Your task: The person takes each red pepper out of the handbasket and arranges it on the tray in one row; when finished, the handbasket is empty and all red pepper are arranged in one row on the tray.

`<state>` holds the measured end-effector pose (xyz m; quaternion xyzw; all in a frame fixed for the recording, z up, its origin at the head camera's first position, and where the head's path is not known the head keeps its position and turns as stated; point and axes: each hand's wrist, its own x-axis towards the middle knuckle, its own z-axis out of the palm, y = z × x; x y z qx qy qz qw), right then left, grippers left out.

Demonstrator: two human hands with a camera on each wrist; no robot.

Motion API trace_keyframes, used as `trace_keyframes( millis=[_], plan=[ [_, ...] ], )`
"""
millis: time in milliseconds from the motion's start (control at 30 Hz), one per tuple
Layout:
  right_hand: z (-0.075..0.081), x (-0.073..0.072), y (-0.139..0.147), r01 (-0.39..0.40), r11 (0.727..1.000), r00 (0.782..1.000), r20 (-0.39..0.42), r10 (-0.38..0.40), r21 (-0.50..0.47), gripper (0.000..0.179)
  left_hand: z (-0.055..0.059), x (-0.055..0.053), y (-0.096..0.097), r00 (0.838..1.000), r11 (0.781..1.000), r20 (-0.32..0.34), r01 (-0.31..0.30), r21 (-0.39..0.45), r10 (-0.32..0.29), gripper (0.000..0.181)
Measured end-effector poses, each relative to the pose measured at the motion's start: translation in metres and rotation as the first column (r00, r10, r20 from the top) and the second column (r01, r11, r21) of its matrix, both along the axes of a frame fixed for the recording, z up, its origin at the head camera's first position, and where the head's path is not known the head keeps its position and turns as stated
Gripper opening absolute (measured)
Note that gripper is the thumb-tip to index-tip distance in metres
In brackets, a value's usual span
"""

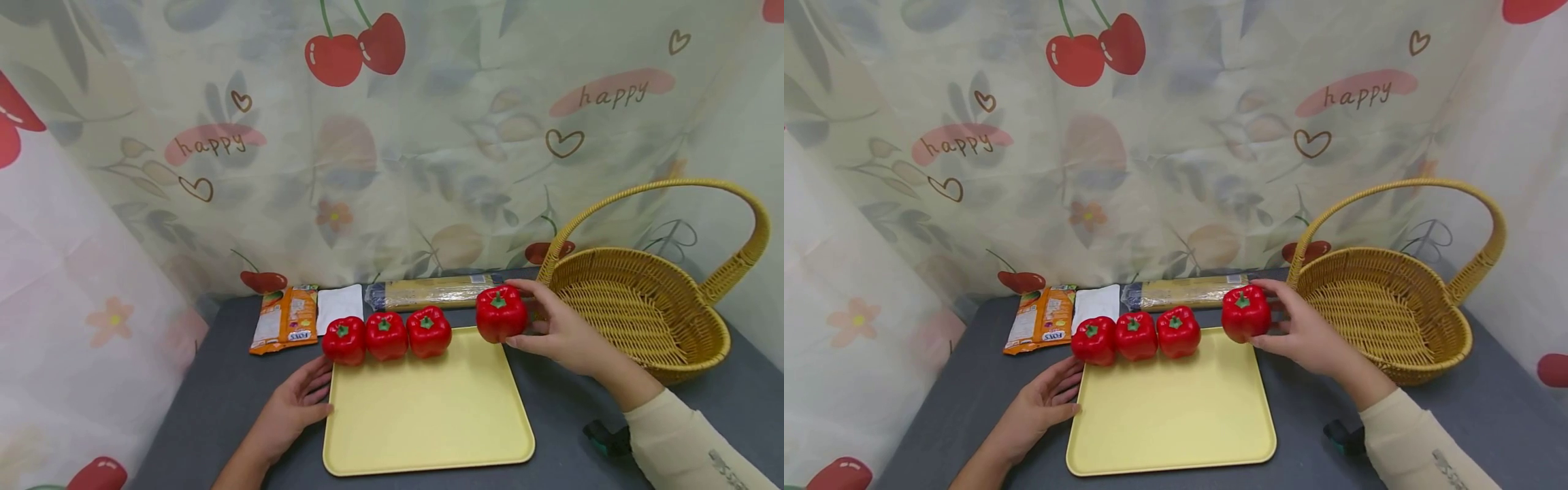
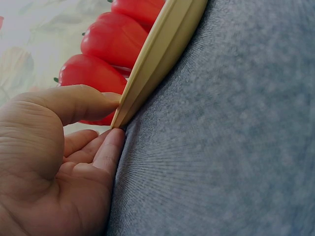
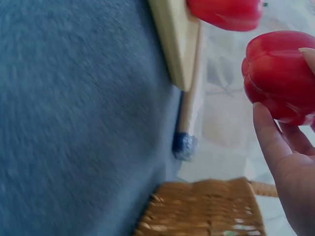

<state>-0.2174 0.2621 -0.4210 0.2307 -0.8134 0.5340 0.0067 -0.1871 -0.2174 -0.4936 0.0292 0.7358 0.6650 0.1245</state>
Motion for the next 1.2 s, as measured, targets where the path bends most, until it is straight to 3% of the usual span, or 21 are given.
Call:
trace_keyframes(
  millis=[167,600,1200],
  plan=[
    [-0.013,-0.008,-0.008,-0.037,0.999,0.998,0.051,0.038,-0.02,0.088,0.001,0.0,0.001,1.0,1.0,0.001,0.0,0.0,0.0,0.087],
    [-0.036,-0.025,-0.021,-0.045,0.998,0.99,0.133,0.04,0.036,0.089,0.0,0.001,0.001,1.0,1.0,0.003,-0.019,-0.014,0.019,0.088],
    [-0.037,-0.033,-0.031,-0.04,0.998,0.988,0.153,0.033,0.046,0.09,0.003,0.002,0.003,1.0,1.0,0.001,-0.022,-0.021,0.022,0.087]
  ],
)
